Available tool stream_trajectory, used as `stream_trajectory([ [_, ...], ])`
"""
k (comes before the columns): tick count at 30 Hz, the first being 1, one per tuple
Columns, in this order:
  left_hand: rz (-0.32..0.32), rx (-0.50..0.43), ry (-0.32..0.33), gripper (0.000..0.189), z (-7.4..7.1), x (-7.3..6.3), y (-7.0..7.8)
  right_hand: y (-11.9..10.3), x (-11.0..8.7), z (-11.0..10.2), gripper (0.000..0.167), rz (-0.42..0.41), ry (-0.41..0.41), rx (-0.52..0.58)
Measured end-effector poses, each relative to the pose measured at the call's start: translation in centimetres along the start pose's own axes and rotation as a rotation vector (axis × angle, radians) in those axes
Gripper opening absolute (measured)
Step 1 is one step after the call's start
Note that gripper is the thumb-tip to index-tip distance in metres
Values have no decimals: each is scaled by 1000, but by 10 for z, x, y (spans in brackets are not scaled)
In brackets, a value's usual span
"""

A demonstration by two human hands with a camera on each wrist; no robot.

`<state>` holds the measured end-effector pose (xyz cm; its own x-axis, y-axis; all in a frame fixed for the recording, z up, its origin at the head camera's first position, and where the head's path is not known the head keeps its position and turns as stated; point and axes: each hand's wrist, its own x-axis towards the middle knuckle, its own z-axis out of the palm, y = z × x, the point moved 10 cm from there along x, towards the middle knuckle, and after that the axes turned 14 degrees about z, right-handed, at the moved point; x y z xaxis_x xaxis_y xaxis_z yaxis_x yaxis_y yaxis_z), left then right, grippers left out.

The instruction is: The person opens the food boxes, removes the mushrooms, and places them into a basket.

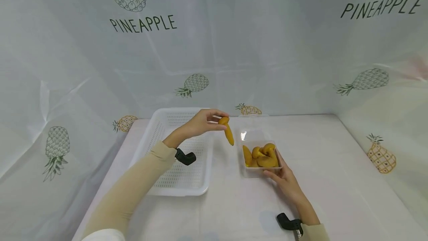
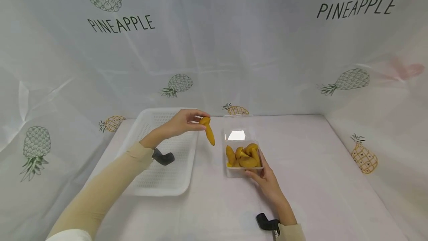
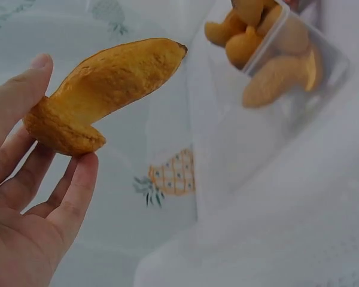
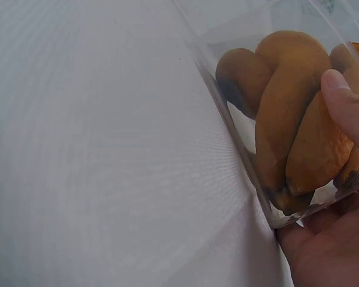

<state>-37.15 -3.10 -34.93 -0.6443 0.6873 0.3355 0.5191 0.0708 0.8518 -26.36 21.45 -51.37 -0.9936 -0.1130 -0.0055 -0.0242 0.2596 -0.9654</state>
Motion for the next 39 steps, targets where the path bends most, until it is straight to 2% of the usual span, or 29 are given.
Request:
stream_trajectory([
  [12,-84,50,118,44,-59,-40,-14,-1,1,0,92,-8,-1,-9],
  [21,-158,90,168,47,-88,-73,-39,-2,1,-1,91,-2,-5,-13],
  [27,-224,97,158,50,-93,-94,-62,-1,3,0,91,-3,-2,-20],
  [33,-283,102,96,51,-85,-109,-85,0,2,0,91,0,2,-19],
  [39,-306,112,33,50,-78,-117,-95,2,1,1,91,-4,5,-27],
])
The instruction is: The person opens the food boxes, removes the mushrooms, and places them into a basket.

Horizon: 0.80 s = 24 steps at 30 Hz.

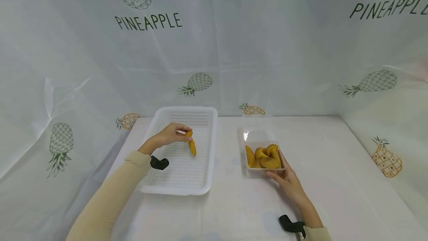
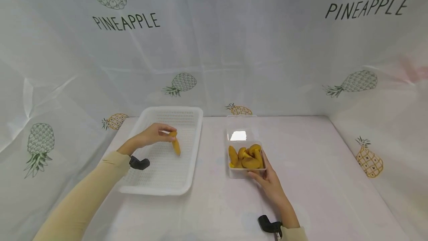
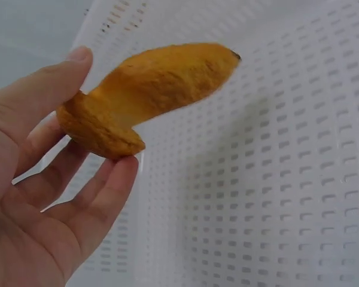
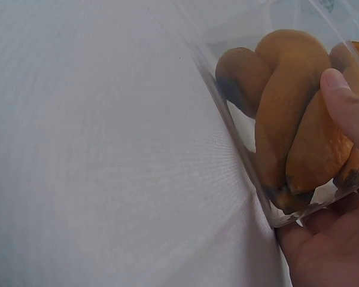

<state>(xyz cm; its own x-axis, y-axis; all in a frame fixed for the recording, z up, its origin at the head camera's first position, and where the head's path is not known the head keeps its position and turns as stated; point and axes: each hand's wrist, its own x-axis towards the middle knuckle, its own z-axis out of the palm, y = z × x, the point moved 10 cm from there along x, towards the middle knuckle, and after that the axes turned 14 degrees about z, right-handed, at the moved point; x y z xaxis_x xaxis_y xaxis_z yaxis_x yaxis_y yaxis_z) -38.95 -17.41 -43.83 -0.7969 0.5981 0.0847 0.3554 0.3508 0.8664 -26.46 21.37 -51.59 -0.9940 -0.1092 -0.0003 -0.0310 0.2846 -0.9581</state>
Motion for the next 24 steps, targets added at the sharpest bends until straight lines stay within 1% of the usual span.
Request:
stream_trajectory([
  [3,5,11,-8,48,0,-1,0,-1,1,0,91,-2,6,-9],
  [7,3,29,10,46,-4,-1,0,0,0,0,91,8,17,-24],
  [11,23,41,22,45,-5,3,5,2,-3,0,92,32,24,-31],
  [14,41,12,38,46,-3,8,15,3,-5,1,91,41,24,-28],
  [19,71,-70,72,48,2,18,36,1,-6,2,91,20,18,-3],
  [21,90,-97,76,48,5,23,44,1,-5,2,91,14,15,-5],
  [24,126,-137,69,48,16,33,57,3,-3,1,91,27,17,-24],
])
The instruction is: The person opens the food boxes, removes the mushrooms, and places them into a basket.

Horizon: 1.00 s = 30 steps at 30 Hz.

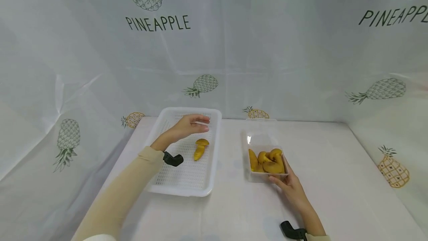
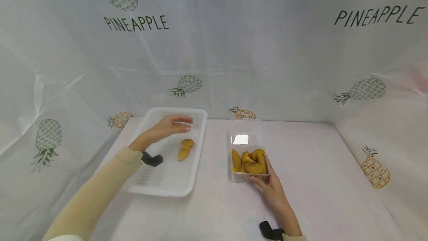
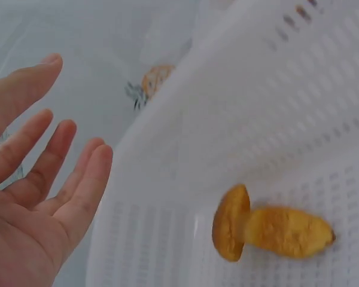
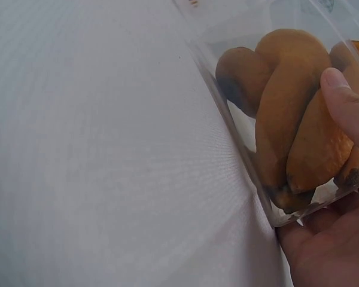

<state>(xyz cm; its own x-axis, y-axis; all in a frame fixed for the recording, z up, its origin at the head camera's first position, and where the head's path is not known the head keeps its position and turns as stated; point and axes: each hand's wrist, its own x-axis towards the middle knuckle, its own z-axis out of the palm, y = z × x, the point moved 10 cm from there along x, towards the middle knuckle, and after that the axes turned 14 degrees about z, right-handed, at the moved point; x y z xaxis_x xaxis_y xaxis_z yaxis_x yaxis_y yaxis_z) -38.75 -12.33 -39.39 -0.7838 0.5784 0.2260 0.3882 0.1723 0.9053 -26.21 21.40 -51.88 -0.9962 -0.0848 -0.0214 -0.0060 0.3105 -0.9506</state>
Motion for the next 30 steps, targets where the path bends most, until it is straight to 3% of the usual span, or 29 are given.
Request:
stream_trajectory([
  [10,102,-53,-123,46,67,39,33,-2,-1,-2,90,-4,11,9],
  [18,129,-67,-296,44,142,62,49,-4,-4,-2,91,-15,15,1],
  [24,159,-46,-383,46,192,70,51,-5,-3,-2,90,-19,9,18],
  [30,204,-9,-418,47,224,74,47,-7,-1,-1,90,-50,0,21],
])
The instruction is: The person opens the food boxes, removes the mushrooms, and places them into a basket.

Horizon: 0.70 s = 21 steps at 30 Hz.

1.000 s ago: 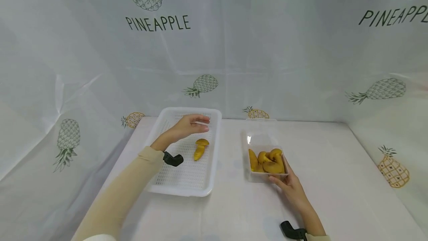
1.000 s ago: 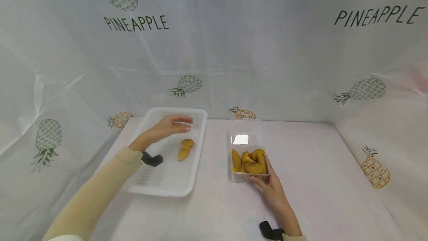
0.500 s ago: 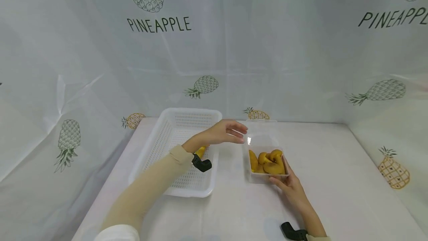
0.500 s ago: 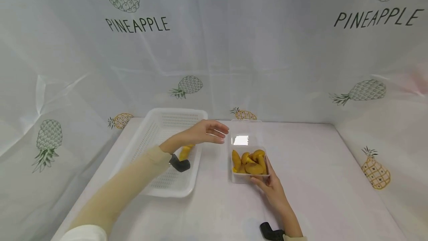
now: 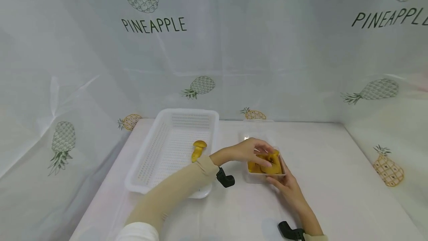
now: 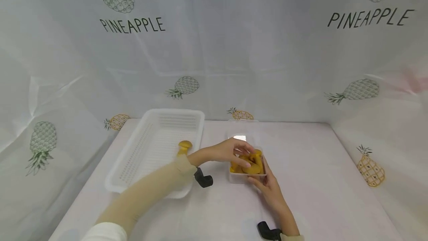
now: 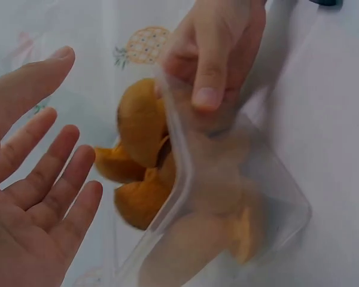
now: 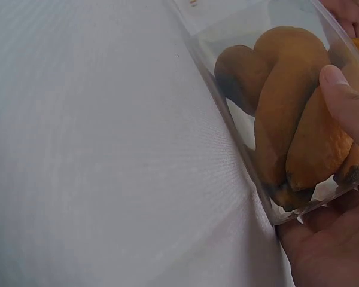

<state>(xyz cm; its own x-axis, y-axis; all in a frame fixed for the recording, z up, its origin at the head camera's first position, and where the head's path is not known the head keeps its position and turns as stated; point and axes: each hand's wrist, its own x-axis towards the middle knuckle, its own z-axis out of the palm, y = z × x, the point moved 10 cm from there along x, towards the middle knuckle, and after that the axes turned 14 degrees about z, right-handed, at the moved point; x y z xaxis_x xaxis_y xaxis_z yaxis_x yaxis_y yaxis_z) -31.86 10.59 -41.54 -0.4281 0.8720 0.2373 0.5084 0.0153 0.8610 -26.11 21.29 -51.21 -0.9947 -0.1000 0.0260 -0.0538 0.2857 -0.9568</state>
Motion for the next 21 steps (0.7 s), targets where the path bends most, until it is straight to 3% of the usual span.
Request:
stream_trajectory([
  [8,33,62,-35,49,18,1,-7,-3,1,3,89,-24,-35,40],
  [14,25,117,-41,47,24,-1,-13,0,1,3,89,17,-33,41],
  [21,48,138,-74,47,29,1,-12,1,-2,2,89,9,-33,25],
])
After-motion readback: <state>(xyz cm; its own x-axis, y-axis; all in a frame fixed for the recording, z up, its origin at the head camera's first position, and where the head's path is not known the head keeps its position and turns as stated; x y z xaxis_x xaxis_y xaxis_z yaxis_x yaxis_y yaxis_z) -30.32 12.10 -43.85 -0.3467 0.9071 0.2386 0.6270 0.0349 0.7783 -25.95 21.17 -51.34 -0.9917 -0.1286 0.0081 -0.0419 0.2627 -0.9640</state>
